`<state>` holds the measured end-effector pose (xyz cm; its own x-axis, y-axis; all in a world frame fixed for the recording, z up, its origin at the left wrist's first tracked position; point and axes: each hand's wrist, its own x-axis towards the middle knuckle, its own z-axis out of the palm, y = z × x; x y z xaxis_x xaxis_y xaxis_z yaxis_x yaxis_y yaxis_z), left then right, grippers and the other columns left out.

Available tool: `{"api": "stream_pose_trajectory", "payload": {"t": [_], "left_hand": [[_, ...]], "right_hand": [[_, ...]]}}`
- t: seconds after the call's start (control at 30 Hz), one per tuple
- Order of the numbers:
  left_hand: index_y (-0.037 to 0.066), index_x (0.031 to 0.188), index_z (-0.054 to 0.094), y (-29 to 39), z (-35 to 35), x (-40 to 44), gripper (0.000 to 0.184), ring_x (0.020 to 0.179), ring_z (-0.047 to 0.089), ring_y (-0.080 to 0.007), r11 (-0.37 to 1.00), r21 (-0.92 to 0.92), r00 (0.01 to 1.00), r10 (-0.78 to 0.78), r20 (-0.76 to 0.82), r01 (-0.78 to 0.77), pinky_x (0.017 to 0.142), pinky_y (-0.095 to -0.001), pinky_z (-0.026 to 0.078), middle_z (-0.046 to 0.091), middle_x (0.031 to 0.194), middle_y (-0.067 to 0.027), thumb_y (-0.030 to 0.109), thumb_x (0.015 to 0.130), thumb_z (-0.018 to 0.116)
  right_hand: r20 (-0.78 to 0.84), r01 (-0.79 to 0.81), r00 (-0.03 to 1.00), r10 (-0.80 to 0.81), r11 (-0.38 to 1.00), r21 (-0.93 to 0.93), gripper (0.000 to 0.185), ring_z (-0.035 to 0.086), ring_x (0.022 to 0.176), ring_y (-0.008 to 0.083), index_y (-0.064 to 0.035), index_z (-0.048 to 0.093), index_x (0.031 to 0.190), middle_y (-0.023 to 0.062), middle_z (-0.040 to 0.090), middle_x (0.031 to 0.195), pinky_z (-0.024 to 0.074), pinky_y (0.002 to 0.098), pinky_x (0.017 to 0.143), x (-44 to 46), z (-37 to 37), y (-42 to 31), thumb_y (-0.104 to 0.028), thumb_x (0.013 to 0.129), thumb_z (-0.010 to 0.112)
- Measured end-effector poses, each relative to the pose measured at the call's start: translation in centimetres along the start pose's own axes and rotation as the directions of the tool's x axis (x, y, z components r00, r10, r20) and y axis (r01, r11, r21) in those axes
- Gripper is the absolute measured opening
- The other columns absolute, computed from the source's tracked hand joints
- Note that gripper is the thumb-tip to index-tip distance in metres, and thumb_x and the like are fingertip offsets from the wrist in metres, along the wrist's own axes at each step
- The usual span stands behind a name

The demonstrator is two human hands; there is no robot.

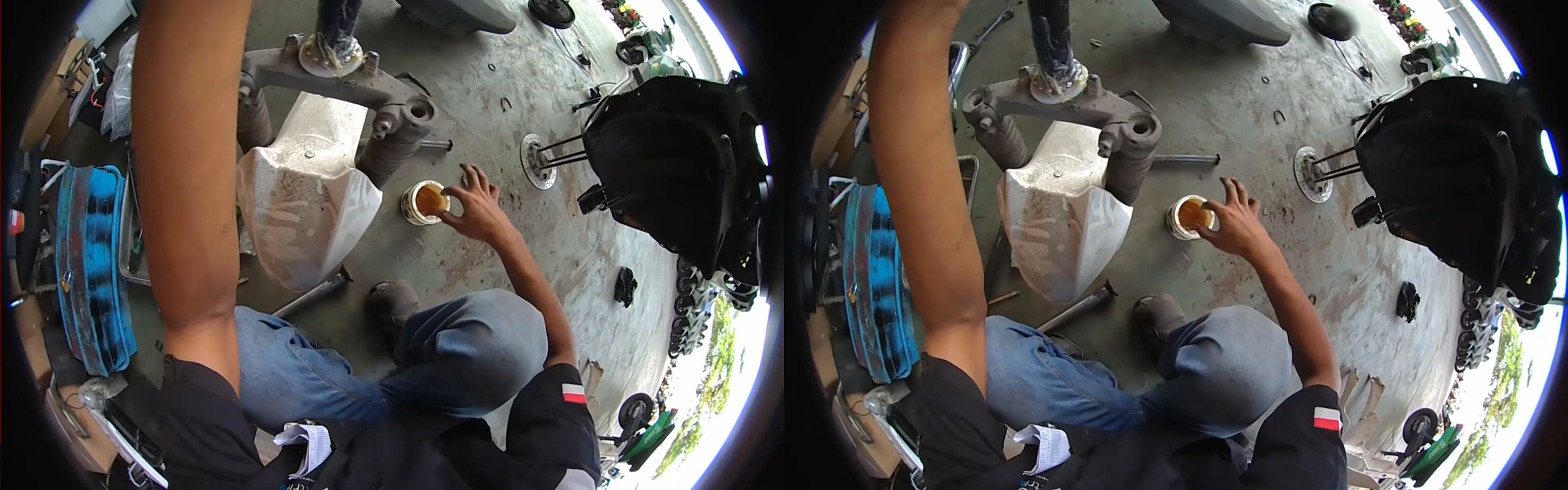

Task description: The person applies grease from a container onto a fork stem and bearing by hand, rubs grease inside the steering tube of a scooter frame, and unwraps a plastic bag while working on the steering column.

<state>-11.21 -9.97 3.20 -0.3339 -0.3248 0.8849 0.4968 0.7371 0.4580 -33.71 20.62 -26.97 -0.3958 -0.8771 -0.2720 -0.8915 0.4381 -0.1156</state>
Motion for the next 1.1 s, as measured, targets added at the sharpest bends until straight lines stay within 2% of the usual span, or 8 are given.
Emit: {"api": "stream_pose_trajectory", "payload": {"t": [0.17, 0.33, 0.53, 0.7, 0.87, 0.9, 0.97, 1.1], "left_hand": [[0.000, 0.121, 0.065, -0.1, 0.5, 0.0, 0.041, 0.088, 0.066, -0.0200, 0.996, 0.090, 0.999, -0.002, 0.039, -0.002, 0.085, -0.0367, 0.053, 0.069, 0.098, -0.0121, 0.031, 0.095, 0.072], [0.000, 0.121, 0.065, -0.4, 1.1, 0.0, 0.041, 0.087, 0.066, -0.0198, 0.980, 0.198, 0.998, -0.032, 0.048, 0.022, 0.085, -0.0369, 0.053, 0.068, 0.097, -0.0118, 0.031, 0.096, 0.071], [0.000, 0.121, 0.065, 0.2, 2.3, 0.3, 0.040, 0.086, 0.065, -0.0197, 0.952, 0.301, 0.996, -0.076, 0.039, 0.061, 0.085, -0.0373, 0.053, 0.067, 0.096, -0.0114, 0.031, 0.096, 0.070], [0.000, 0.121, 0.065, 1.1, 3.0, 0.4, 0.040, 0.085, 0.064, -0.0195, 0.938, 0.340, 0.996, -0.086, 0.028, 0.071, 0.085, -0.0376, 0.053, 0.066, 0.095, -0.0111, 0.031, 0.097, 0.069], [0.000, 0.121, 0.065, 1.7, 3.6, 0.4, 0.040, 0.084, 0.064, -0.0194, 0.932, 0.355, 0.995, -0.093, 0.031, 0.076, 0.086, -0.0378, 0.053, 0.066, 0.094, -0.0108, 0.031, 0.097, 0.068], [0.000, 0.121, 0.065, 1.7, 3.7, 0.4, 0.039, 0.084, 0.063, -0.0193, 0.930, 0.361, 0.995, -0.093, 0.033, 0.075, 0.086, -0.0379, 0.053, 0.066, 0.094, -0.0107, 0.031, 0.097, 0.068], [0.000, 0.121, 0.065, 1.6, 4.0, 0.4, 0.039, 0.083, 0.063, -0.0193, 0.928, 0.366, 0.995, -0.091, 0.034, 0.072, 0.086, -0.0380, 0.053, 0.065, 0.093, -0.0106, 0.031, 0.097, 0.068], [0.000, 0.121, 0.066, 1.2, 4.2, 0.6, 0.039, 0.082, 0.063, -0.0192, 0.931, 0.360, 0.995, -0.082, 0.053, 0.058, 0.086, -0.0382, 0.053, 0.065, 0.092, -0.0103, 0.031, 0.098, 0.067]], "right_hand": [[0.081, 0.151, 0.986, -0.149, 0.988, -0.020, 0.057, 0.000, 0.159, 0.0408, -0.0205, 0.071, 0.127, 0.0196, 0.006, 0.172, 0.0193, 0.0759, 0.112, 1.0, 7.3, 2.0, -0.059, 0.085, 0.074], [0.078, 0.193, 0.977, -0.198, 0.979, 0.073, 0.048, -0.002, 0.159, 0.0402, -0.0234, 0.073, 0.122, 0.0173, -0.001, 0.173, 0.0219, 0.0740, 0.111, 3.0, 11.7, 3.4, -0.054, 0.085, 0.075], [0.058, 0.178, 0.982, -0.182, 0.982, 0.067, 0.033, 0.014, 0.153, 0.0456, -0.0266, 0.080, 0.109, 0.0170, 0.001, 0.173, 0.0319, 0.0636, 0.110, 3.4, 12.0, 3.4, -0.049, 0.085, 0.075], [-0.005, 0.232, 0.973, -0.233, 0.968, 0.098, 0.035, 0.022, 0.149, 0.0473, -0.0166, 0.081, 0.099, 0.0165, 0.006, 0.173, 0.0380, 0.0611, 0.106, 3.6, 13.1, 4.1, -0.047, 0.081, 0.079], [0.017, 0.215, 0.973, -0.229, 0.936, 0.280, 0.062, 0.020, 0.151, 0.0474, -0.0104, 0.066, 0.127, 0.0198, 0.018, 0.167, 0.0330, 0.0608, 0.113, 3.8, 11.5, 5.1, -0.045, 0.079, 0.085], [0.018, 0.217, 0.973, -0.231, 0.935, 0.279, 0.062, 0.020, 0.151, 0.0474, -0.0104, 0.066, 0.127, 0.0198, 0.018, 0.167, 0.0330, 0.0608, 0.113, 3.8, 11.2, 5.3, -0.045, 0.079, 0.085], [-0.018, 0.161, 0.983, -0.184, 0.807, 0.568, 0.072, 0.024, 0.150, 0.0470, -0.0085, 0.060, 0.132, 0.0226, 0.021, 0.165, 0.0318, 0.0584, 0.118, 3.7, 10.3, 6.0, -0.048, 0.079, 0.086], [-0.008, 0.091, 0.994, -0.113, 0.754, 0.651, 0.066, 0.026, 0.152, 0.0432, -0.0080, 0.062, 0.129, 0.0230, 0.027, 0.162, 0.0336, 0.0556, 0.120, 2.7, 7.3, 6.7, -0.047, 0.081, 0.085]]}}
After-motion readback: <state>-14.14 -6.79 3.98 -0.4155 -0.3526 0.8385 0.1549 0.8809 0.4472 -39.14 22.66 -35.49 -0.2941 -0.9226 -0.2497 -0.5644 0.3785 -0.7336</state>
